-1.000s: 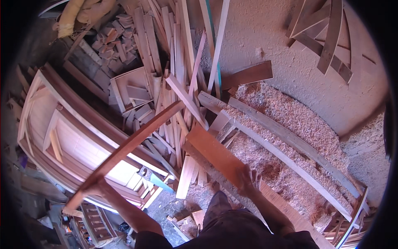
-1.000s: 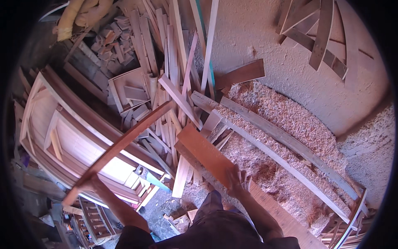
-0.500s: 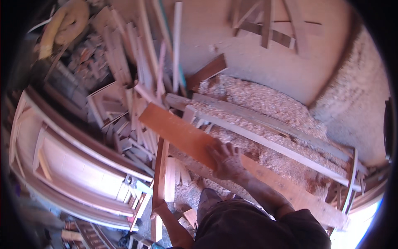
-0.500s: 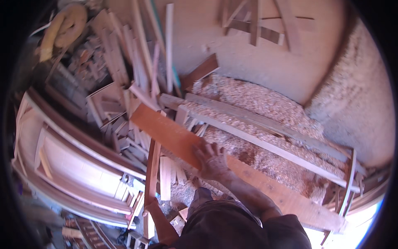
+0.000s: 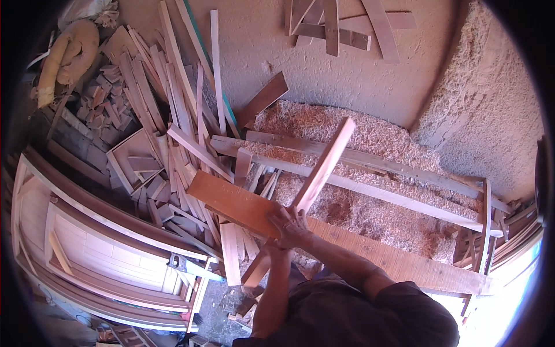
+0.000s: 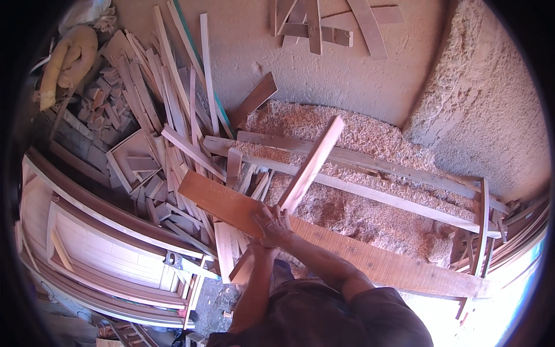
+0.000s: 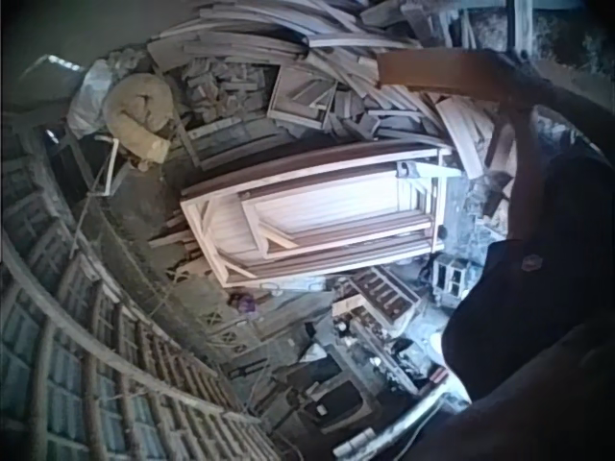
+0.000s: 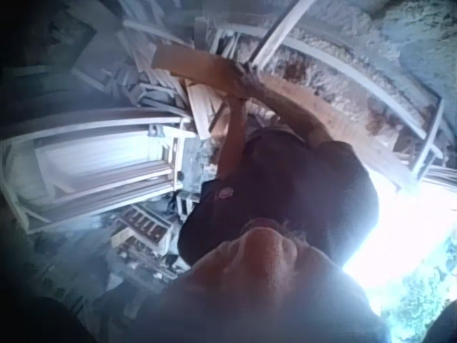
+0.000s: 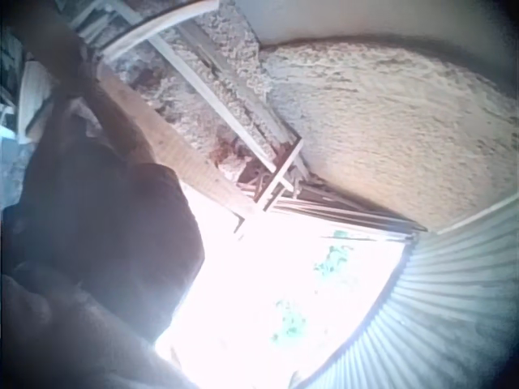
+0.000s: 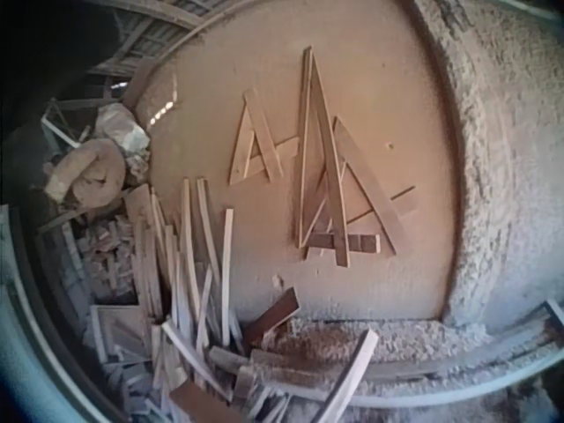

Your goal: The person measures, marks, and cuts a wooden board using a tape measure, a pencil, and a circular saw.

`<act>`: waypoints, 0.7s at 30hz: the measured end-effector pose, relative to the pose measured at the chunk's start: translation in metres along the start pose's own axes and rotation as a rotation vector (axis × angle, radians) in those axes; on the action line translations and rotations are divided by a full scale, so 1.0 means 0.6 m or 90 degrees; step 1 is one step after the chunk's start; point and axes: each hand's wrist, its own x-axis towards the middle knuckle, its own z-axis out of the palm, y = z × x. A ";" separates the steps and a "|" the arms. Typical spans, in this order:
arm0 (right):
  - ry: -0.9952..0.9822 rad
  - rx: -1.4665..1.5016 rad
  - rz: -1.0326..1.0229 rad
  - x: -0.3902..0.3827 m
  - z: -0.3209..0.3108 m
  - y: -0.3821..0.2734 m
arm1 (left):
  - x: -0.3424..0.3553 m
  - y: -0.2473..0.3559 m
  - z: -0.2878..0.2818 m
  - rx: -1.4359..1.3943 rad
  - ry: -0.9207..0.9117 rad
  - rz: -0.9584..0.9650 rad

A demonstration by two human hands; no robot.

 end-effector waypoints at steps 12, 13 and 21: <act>0.021 -0.010 -0.010 0.011 0.036 0.040 | -0.118 0.136 -0.140 1.150 0.307 0.654; 0.014 0.009 -0.026 0.018 0.036 0.024 | -0.102 0.160 -0.173 1.200 0.246 0.597; -0.014 0.029 -0.043 0.012 0.142 0.053 | -0.154 0.048 -0.110 1.210 0.305 0.356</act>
